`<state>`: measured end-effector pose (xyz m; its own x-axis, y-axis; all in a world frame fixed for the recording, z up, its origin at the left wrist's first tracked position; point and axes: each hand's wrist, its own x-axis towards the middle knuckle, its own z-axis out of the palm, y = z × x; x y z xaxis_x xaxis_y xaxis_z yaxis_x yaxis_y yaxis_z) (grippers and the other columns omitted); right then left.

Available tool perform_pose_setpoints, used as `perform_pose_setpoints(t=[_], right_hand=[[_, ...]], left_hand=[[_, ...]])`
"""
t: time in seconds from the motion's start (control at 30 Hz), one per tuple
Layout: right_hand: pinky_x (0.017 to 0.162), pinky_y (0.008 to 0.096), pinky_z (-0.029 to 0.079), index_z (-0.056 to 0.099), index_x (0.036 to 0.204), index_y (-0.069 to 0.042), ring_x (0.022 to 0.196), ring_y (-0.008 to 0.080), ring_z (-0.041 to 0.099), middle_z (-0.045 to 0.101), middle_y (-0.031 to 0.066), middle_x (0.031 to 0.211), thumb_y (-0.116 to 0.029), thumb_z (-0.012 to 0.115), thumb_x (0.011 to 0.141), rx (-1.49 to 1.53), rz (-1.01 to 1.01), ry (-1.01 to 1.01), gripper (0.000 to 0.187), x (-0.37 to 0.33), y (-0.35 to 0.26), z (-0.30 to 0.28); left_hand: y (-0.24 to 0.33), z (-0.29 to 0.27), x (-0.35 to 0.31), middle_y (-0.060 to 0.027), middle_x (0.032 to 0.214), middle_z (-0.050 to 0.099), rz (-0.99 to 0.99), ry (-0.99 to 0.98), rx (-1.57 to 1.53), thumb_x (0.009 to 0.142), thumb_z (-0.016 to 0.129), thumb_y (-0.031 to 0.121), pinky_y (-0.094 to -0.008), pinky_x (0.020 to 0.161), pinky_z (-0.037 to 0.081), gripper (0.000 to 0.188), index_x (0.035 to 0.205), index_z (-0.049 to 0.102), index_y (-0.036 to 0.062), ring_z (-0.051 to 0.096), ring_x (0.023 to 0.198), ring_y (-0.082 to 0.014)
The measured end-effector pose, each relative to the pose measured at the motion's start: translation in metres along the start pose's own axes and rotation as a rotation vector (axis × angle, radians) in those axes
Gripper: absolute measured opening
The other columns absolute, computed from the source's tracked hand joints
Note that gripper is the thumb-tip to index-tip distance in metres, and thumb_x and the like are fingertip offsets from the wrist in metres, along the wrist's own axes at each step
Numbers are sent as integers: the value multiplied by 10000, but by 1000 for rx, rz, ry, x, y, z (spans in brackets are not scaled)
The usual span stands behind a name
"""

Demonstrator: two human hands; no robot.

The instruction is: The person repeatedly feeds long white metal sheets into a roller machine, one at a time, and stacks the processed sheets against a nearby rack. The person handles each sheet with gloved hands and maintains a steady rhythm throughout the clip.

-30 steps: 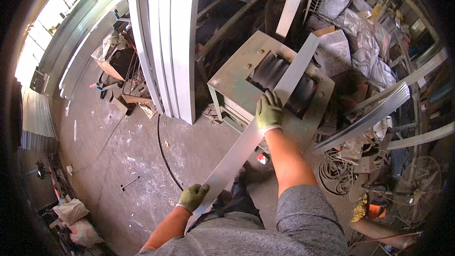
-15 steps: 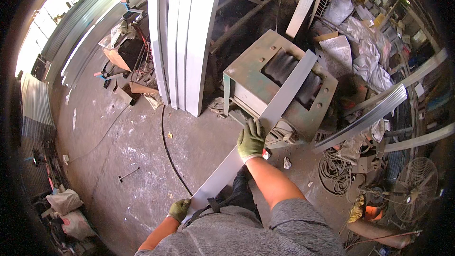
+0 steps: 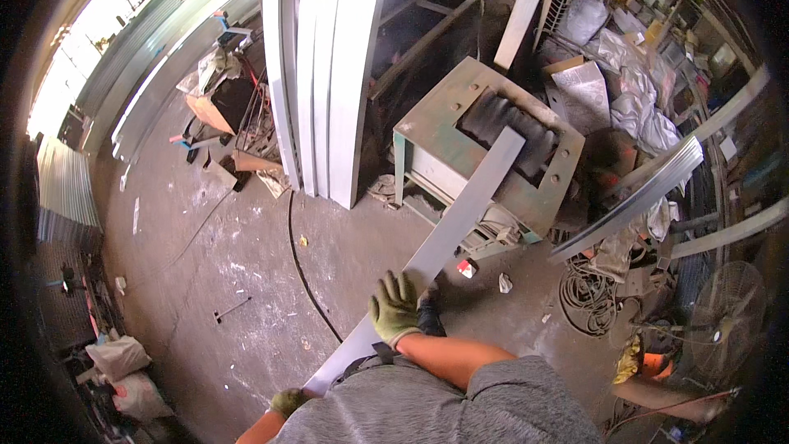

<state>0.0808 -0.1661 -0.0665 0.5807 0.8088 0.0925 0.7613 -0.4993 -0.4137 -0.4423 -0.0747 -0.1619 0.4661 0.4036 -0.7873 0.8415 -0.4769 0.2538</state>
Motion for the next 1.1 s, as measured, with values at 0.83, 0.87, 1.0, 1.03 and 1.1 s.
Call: perform_pose_setpoints(t=[0.83,0.87,1.0,1.03,1.1], right_hand=[[1214,566,413,578,1496,29,1461,441,517,554,241,1583,-257,582,1055,-255,192,412,525,216,303,-128],[1211,560,416,592,1484,25,1453,436,525,563,240,1575,-256,588,1055,-230,193,389,513,220,312,-136],[1209,535,412,642,1427,-4,1415,417,545,592,211,1538,-244,620,1043,-218,162,395,453,230,333,-154],[1215,538,398,640,1420,-12,1419,415,531,592,203,1528,-235,616,1038,-195,165,408,443,230,336,-156],[1199,546,397,656,1373,-27,1380,415,543,620,191,1468,-223,628,1025,-239,149,442,400,230,340,-160]], left_hand=[[599,-295,235,-338,1230,729,304,140,-146,1013,567,715,-576,1007,536,732,1262,703,40,674,1199,-535],[622,-304,246,-335,1240,729,304,139,-121,1015,564,710,-574,1017,536,731,1281,701,44,678,1201,-530],[691,-326,291,-322,1328,712,470,149,-97,1013,572,699,-550,1060,529,743,1386,691,67,667,1267,-499],[706,-330,305,-321,1346,706,557,171,-60,1013,575,698,-542,1071,526,747,1405,688,72,662,1284,-492],[738,-338,334,-308,1374,700,545,202,-54,1011,583,697,-526,1091,520,750,1424,686,79,651,1310,-483]])
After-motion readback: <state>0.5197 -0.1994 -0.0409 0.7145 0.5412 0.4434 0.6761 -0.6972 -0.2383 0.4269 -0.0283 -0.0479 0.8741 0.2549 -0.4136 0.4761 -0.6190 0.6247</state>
